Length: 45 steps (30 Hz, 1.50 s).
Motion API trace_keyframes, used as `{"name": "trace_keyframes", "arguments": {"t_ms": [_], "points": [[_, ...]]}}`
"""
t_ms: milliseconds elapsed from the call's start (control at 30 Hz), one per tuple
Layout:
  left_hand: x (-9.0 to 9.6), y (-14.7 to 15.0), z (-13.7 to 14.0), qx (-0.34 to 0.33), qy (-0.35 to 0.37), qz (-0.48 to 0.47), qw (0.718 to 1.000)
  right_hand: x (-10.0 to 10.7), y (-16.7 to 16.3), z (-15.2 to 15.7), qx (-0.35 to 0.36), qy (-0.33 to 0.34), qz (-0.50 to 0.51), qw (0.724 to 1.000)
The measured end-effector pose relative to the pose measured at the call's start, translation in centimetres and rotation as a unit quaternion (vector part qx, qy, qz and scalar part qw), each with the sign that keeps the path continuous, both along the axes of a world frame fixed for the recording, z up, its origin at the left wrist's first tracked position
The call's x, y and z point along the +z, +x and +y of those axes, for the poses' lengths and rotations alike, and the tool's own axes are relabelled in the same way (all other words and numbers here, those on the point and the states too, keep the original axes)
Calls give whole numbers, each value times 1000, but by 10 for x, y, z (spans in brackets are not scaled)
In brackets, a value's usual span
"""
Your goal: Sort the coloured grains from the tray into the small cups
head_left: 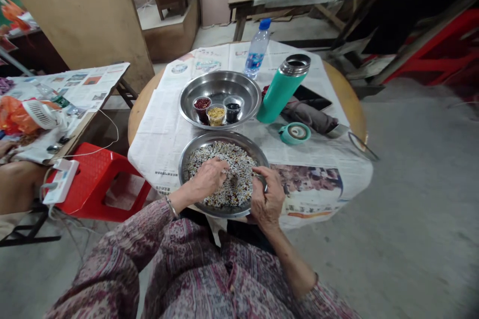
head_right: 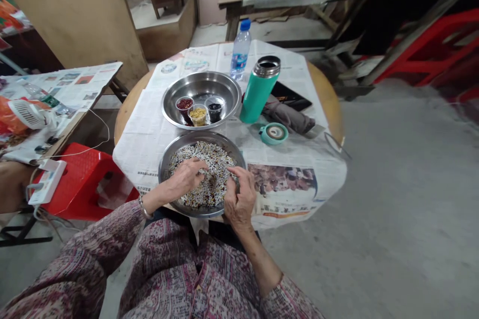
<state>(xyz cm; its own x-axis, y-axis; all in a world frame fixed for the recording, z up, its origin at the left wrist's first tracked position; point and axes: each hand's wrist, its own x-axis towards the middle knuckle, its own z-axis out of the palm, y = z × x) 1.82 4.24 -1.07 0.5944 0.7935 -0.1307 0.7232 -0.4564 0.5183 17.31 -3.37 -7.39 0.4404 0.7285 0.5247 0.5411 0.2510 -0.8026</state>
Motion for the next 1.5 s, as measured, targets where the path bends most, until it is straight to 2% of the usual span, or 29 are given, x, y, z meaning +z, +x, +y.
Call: {"name": "trace_keyframes", "arguments": {"t_ms": [133,200,300,433,567,633,767,1000,1200,1267,1433,1500], "points": [[3,22,6,21,-128,-111,985,1,0,0,2,4,1,1000],[4,28,10,12,-114,-149,982,2,-1,0,3,4,2,1000],[0,28,20,-7,-20,-176,984,3,-1,1,6,4,4,1000],[-1,14,32,-32,92,-119,988,4,-1,1,6,2,6,1000],[6,9,28,-94,100,21,990,4,-1,1,6,6,3,1000],[8,13,21,-122,91,61,987,3,-1,1,4,6,0,1000],[6,17,9,-179,64,71,979,2,-1,1,1,4,-3,1000],[19,-15,-21,-152,50,79,984,2,-1,0,6,2,-3,1000],[18,-21,-35,-216,26,54,974,0,0,-1,-4,-10,-7,1000],[14,-18,-30,-189,48,75,978,0,0,0,-3,-7,-7,1000],[5,-23,-13,-38,136,67,988,0,-1,0,-3,-2,-15,1000],[3,-30,-9,14,151,52,987,0,-1,1,-5,-3,-17,1000]]}}
